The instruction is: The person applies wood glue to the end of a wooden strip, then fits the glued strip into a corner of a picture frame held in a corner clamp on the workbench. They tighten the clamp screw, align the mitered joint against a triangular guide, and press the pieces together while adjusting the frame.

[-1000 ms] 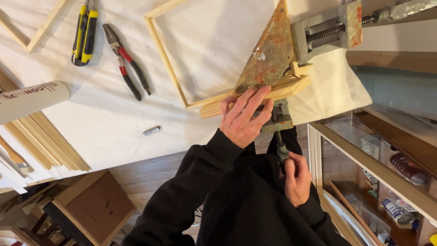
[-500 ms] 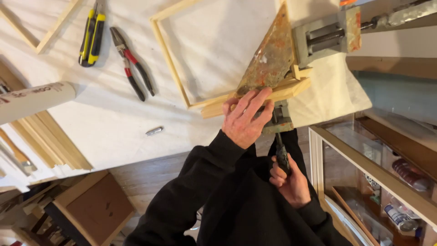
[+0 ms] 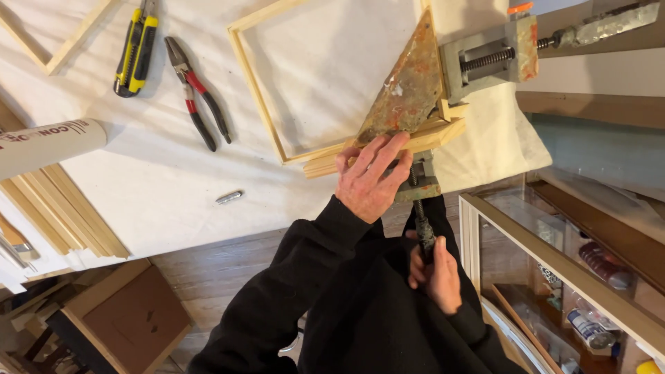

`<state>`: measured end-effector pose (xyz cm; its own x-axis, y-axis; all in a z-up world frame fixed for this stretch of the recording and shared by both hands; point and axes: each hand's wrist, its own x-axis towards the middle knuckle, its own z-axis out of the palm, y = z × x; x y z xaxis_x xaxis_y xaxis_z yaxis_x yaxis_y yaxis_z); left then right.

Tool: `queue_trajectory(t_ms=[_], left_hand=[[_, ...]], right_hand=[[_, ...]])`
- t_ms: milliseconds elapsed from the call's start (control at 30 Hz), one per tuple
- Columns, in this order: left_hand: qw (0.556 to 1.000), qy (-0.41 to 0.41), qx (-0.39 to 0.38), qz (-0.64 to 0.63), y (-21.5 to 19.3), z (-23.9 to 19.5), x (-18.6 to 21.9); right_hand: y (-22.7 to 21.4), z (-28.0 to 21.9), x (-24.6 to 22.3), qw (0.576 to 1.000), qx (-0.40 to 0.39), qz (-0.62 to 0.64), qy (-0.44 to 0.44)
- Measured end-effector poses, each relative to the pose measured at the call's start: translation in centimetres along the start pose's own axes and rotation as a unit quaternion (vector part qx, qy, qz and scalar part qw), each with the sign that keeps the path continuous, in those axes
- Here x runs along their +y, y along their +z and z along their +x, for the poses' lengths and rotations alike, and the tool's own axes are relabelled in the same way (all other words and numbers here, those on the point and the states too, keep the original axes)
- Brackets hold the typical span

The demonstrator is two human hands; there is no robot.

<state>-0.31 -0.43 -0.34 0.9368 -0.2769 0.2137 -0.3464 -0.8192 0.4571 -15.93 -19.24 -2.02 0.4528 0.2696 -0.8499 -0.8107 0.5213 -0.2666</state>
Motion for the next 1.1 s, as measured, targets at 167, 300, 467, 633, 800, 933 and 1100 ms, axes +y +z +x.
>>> queue_trajectory(t_ms=[167,300,467,633,800,933,1100], left_hand=[[1.000,-0.007,0.012,0.011,0.3,0.1,-0.2],[1.000,-0.013,0.021,0.013,0.3,0.2,0.2],[0.998,-0.038,0.038,0.044,0.6,0.7,1.5],[0.995,-0.095,0.028,0.018,1.7,1.3,3.8],[0.993,-0.104,0.036,0.030,3.6,2.6,5.0],[0.987,-0.158,0.015,0.037,4.2,3.5,5.6],[0.978,-0.179,-0.002,0.110,5.6,3.8,6.2]], right_hand=[[-4.5,1.5,3.4,0.996,0.024,-0.071,-0.057],[-5.7,1.6,3.3,0.999,-0.041,-0.022,-0.023],[0.2,-1.3,-11.2,0.871,0.020,-0.457,-0.178],[6.8,3.7,-27.0,0.649,-0.019,-0.635,-0.419],[12.4,17.1,-34.7,0.553,-0.229,-0.610,-0.519],[12.0,23.2,-35.6,0.546,-0.190,-0.698,-0.422],[14.8,21.2,-35.9,0.564,-0.178,-0.714,-0.375]])
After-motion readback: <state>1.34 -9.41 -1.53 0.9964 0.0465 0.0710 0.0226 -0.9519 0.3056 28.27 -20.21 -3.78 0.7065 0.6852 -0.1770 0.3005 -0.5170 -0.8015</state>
